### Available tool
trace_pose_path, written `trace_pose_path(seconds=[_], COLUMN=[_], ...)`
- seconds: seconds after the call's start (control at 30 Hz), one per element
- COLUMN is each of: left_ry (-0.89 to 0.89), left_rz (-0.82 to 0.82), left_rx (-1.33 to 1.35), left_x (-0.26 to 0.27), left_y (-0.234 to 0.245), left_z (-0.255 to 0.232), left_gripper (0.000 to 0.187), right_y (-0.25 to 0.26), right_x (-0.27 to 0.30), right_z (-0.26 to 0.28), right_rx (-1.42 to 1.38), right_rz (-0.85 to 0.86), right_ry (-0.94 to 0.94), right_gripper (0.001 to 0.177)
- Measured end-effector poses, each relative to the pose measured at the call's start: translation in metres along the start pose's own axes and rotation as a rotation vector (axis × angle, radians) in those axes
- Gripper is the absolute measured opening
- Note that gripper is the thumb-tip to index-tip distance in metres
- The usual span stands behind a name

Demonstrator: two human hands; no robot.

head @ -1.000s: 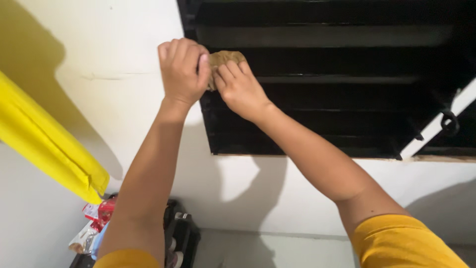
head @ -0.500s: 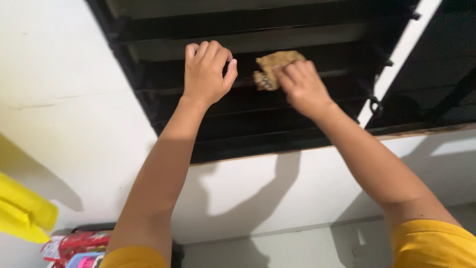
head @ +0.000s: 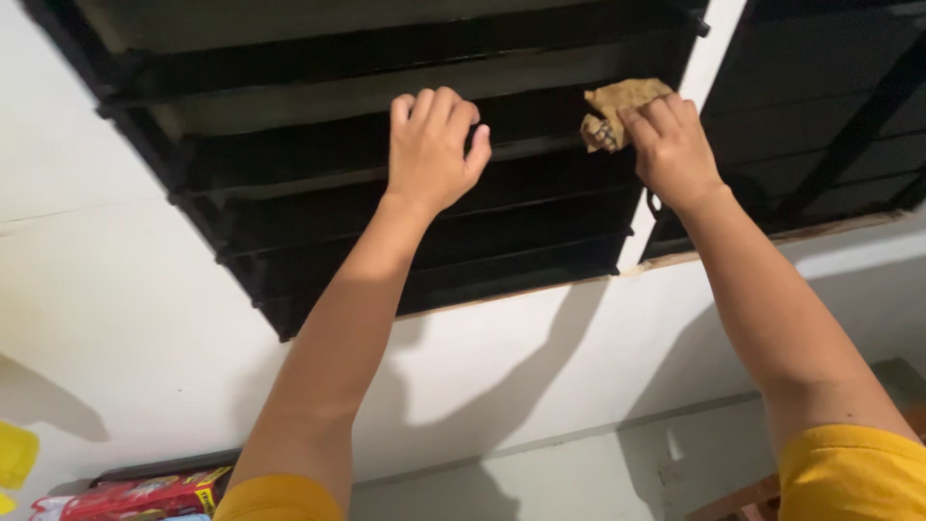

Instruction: The person wipes the horizontal slats of a black window grille with a cloth. They systematically clean each slat from top to bottom, using both hands to hold and wipe the surfaces. The person occasionally adjusts the cloth during the process.

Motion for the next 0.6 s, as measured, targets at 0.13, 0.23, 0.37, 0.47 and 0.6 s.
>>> trace_pose_path(seconds=[0.13, 0.23, 0.37, 0.47, 0.6], left_ry=[0.045, 0.142, 0.253, 0.313, 0.382], left_rz=[0.027, 0.064, 0.142, 0.176, 0.202], left_rx=[0.002, -0.083, -0.209, -0.249, -0.239], left_x=[-0.004, -0.004, 0.000, 0.001, -0.002], left_y=[-0.019, -0.028, -0.030, -0.030, -0.032], left_z=[-0.009, 0.001, 0.019, 0.026, 0.031], left_gripper=[0.020, 0.023, 0.031, 0.035, 0.035], right_y=[-0.002, -0.005, -0.005, -0.003, -0.009], right_x=[0.010, 0.015, 0.011, 0.001, -0.024], right_z=[-0.015, -0.015, -0.008, 0.003, 0.038], right_rx=[0.008, -0.003, 0.024, -0.092, -0.137], right_rz=[0.005, 0.007, -0.017, -0.032, -0.043], right_ry=[-0.013, -0.038, -0.057, -0.057, -0.016], right_gripper=[0.033, 0.033, 0.029, 0.030, 0.033])
Point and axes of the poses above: each hand's wrist, its own x-axis away from the middle knuckle, its own y-axis out of the back of the hand, z = x × y, the point moved 3 cm from there along -x, towards the middle knuckle, and after that the axes turned 5 degrees about x, right-handed, at the moved point
